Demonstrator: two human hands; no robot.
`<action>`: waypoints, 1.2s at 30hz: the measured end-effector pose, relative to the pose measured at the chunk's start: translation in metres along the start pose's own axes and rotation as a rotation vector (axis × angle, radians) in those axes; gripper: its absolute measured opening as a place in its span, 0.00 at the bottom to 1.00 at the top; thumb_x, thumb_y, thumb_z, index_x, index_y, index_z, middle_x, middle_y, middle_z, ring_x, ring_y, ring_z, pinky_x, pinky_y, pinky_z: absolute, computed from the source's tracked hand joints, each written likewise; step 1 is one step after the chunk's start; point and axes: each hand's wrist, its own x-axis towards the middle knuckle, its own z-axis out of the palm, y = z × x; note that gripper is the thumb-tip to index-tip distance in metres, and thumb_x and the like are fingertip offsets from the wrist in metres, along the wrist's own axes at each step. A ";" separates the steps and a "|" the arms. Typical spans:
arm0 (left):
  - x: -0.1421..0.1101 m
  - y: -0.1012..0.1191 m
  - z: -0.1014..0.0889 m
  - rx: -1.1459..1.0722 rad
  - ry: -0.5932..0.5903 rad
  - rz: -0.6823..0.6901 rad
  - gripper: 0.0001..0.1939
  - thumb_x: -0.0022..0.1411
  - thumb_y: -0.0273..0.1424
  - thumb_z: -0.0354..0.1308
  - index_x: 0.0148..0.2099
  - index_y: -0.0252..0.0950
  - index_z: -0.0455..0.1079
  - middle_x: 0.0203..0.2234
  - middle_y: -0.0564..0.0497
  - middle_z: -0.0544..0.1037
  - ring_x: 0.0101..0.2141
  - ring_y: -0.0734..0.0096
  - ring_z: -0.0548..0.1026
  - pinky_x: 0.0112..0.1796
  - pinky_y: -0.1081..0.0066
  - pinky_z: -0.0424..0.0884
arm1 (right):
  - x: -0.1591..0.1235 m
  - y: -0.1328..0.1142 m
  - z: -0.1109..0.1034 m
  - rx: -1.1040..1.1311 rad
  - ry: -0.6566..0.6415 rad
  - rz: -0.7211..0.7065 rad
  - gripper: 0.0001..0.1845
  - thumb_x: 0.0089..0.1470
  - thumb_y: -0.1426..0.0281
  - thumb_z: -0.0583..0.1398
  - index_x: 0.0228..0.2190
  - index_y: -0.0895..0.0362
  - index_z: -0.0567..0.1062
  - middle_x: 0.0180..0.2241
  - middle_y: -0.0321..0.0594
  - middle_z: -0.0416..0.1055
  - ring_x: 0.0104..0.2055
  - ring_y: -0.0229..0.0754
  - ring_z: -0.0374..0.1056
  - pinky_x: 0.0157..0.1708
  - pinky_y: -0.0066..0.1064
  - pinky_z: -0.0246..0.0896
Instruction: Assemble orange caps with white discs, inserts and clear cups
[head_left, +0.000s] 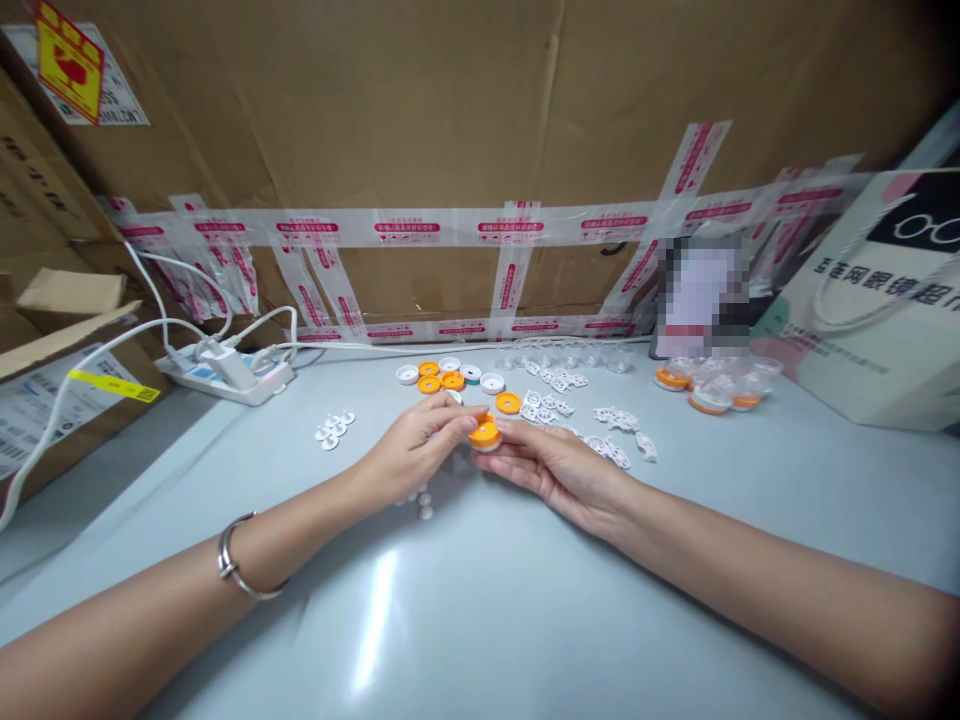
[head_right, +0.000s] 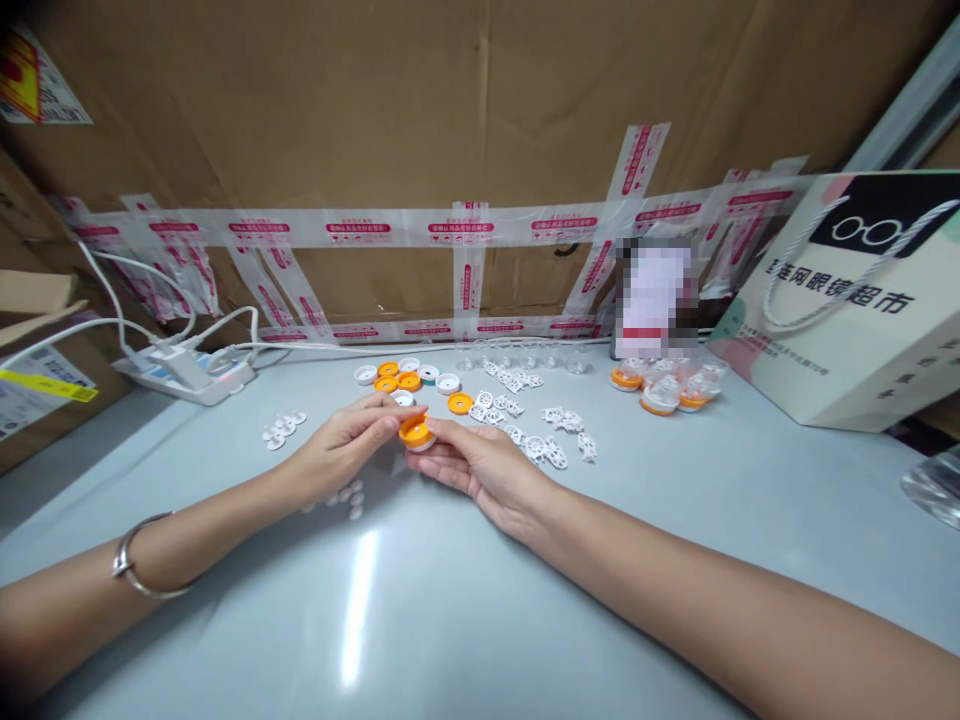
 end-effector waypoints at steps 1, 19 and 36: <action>0.000 -0.001 -0.001 -0.027 -0.005 -0.011 0.17 0.66 0.36 0.43 0.47 0.37 0.72 0.34 0.48 0.70 0.38 0.68 0.69 0.44 0.63 0.65 | 0.000 -0.001 0.000 -0.001 0.003 0.014 0.08 0.52 0.73 0.59 0.31 0.64 0.77 0.29 0.45 0.77 0.33 0.39 0.74 0.36 0.24 0.72; -0.002 -0.006 -0.005 0.049 -0.225 0.086 0.17 0.54 0.30 0.58 0.48 0.36 0.69 0.37 0.48 0.73 0.37 0.70 0.71 0.39 0.70 0.69 | 0.000 -0.011 -0.013 -1.152 -0.029 -0.262 0.13 0.47 0.60 0.61 0.29 0.58 0.73 0.18 0.31 0.65 0.16 0.30 0.61 0.18 0.23 0.54; -0.004 -0.011 -0.006 -0.120 -0.219 0.012 0.20 0.53 0.27 0.58 0.50 0.35 0.62 0.41 0.46 0.73 0.41 0.69 0.72 0.46 0.64 0.68 | -0.006 -0.037 -0.018 -1.039 0.158 -0.452 0.19 0.46 0.55 0.59 0.30 0.58 0.78 0.17 0.34 0.65 0.19 0.33 0.57 0.19 0.26 0.50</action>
